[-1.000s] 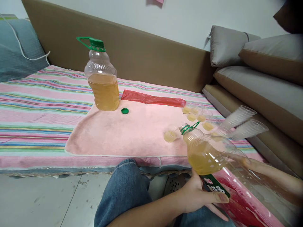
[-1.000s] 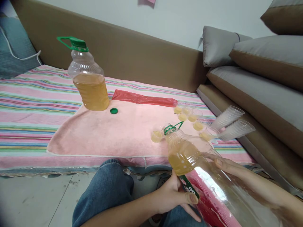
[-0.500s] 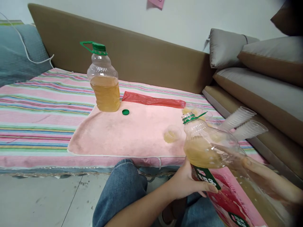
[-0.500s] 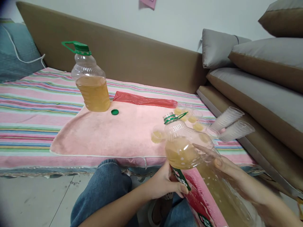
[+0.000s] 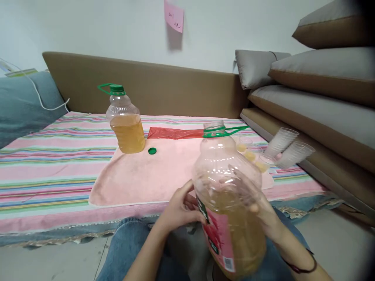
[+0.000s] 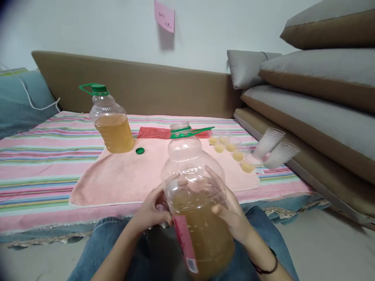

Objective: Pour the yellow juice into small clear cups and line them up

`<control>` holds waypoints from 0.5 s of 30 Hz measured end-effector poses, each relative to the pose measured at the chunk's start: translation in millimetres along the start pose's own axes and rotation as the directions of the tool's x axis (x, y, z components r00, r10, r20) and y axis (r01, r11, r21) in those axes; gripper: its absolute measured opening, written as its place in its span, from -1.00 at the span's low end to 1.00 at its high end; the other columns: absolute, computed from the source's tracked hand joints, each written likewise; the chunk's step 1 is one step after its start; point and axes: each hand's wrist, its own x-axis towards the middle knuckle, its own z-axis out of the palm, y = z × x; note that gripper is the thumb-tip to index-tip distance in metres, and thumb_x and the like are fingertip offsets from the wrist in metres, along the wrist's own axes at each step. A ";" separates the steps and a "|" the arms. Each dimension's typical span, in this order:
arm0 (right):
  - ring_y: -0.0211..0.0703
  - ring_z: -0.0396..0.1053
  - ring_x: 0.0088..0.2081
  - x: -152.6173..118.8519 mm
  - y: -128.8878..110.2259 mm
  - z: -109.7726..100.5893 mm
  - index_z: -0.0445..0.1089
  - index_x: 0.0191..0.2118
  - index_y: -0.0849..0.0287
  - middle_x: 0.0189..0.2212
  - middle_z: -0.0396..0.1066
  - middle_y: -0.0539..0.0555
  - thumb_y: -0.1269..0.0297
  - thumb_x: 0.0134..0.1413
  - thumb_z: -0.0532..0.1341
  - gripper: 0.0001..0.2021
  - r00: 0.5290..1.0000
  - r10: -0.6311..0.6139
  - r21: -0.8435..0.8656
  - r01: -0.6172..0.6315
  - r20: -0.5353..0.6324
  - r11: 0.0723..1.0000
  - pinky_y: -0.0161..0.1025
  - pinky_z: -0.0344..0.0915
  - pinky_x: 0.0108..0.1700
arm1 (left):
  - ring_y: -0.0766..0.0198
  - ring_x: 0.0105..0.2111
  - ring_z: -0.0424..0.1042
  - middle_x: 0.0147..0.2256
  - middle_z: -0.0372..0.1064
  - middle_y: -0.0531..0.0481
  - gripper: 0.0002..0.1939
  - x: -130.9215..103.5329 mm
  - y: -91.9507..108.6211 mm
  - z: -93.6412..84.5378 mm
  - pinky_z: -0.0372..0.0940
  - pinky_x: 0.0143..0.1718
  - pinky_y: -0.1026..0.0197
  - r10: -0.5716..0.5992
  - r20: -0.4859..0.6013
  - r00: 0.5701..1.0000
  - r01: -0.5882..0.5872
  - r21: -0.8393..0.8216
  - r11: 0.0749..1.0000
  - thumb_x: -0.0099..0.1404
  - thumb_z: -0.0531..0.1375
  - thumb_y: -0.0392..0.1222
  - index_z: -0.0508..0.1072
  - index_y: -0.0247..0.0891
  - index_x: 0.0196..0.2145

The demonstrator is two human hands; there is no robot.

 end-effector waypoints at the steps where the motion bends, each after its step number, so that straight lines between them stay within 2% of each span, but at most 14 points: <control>1: 0.11 0.26 0.17 6.7 3.1 10.5 0.01 0.29 -0.18 0.11 0.36 0.05 -0.20 -0.12 0.29 -0.16 0.999 -0.032 0.023 0.032 0.003 0.999 0.10 0.15 0.21 | 0.23 -0.50 0.45 -0.33 0.52 -0.09 -0.10 -3.5 1.9 -8.2 0.31 -0.52 0.28 0.001 -0.065 0.998 -0.001 -0.002 1.000 -0.16 0.44 -0.17 0.27 -0.21 0.17; 3: 0.12 0.28 0.14 21.2 9.1 31.7 -0.02 0.30 -0.14 0.09 0.35 0.08 -0.24 -0.18 0.31 -0.08 0.993 -0.113 0.036 0.114 -0.017 0.993 0.09 0.13 0.22 | 0.23 -0.49 0.45 -0.25 0.52 -0.14 -0.17 -9.7 3.7 -24.8 0.33 -0.51 0.27 0.054 -0.205 0.977 -0.056 -0.004 0.998 -0.16 0.44 -0.16 0.34 -0.23 0.11; 6: 0.11 0.28 0.12 42.2 16.5 64.7 -0.03 0.30 -0.12 0.09 0.29 0.10 -0.27 -0.20 0.29 -0.06 0.974 -0.217 0.046 0.220 -0.059 0.974 0.09 0.15 0.20 | 0.23 -0.43 0.46 -0.11 0.48 -0.20 -0.31 -18.6 2.2 -49.0 0.35 -0.46 0.25 0.181 -0.409 0.895 -0.172 0.059 0.983 -0.14 0.43 -0.09 0.43 -0.26 -0.01; 8: 0.09 0.27 0.11 53.7 20.5 88.1 -0.04 0.30 -0.15 0.09 0.25 0.09 -0.25 -0.20 0.30 -0.07 0.962 -0.265 0.075 0.270 -0.072 0.960 0.09 0.16 0.19 | 0.19 -0.35 0.47 -0.12 0.49 -0.16 -0.41 -25.2 0.0 -63.2 0.36 -0.38 0.24 0.241 -0.533 0.811 -0.199 0.135 0.971 -0.06 0.38 -0.01 0.46 -0.27 -0.07; 11: 0.09 0.25 0.11 68.9 27.5 123.0 -0.05 0.29 -0.17 0.09 0.20 0.08 -0.22 -0.22 0.33 -0.06 0.941 -0.328 0.121 0.337 -0.088 0.934 0.11 0.17 0.18 | 0.10 -0.19 0.44 -0.22 0.52 -0.09 -0.56 -35.1 -1.8 -79.4 0.35 -0.21 0.19 0.274 -0.699 0.661 -0.165 0.220 0.961 0.08 0.26 0.10 0.51 -0.29 -0.21; 15: 0.09 0.19 0.15 92.6 43.6 162.2 -0.04 0.29 -0.11 0.10 0.18 0.11 -0.18 -0.24 0.36 -0.04 0.897 -0.435 0.141 0.442 -0.080 0.886 0.06 0.18 0.19 | 0.06 -0.19 0.43 -0.40 0.49 -0.03 -0.58 -43.4 1.8 -91.3 0.33 -0.14 0.13 0.280 -0.833 0.478 -0.065 0.285 0.956 0.17 0.11 0.15 0.51 -0.29 -0.36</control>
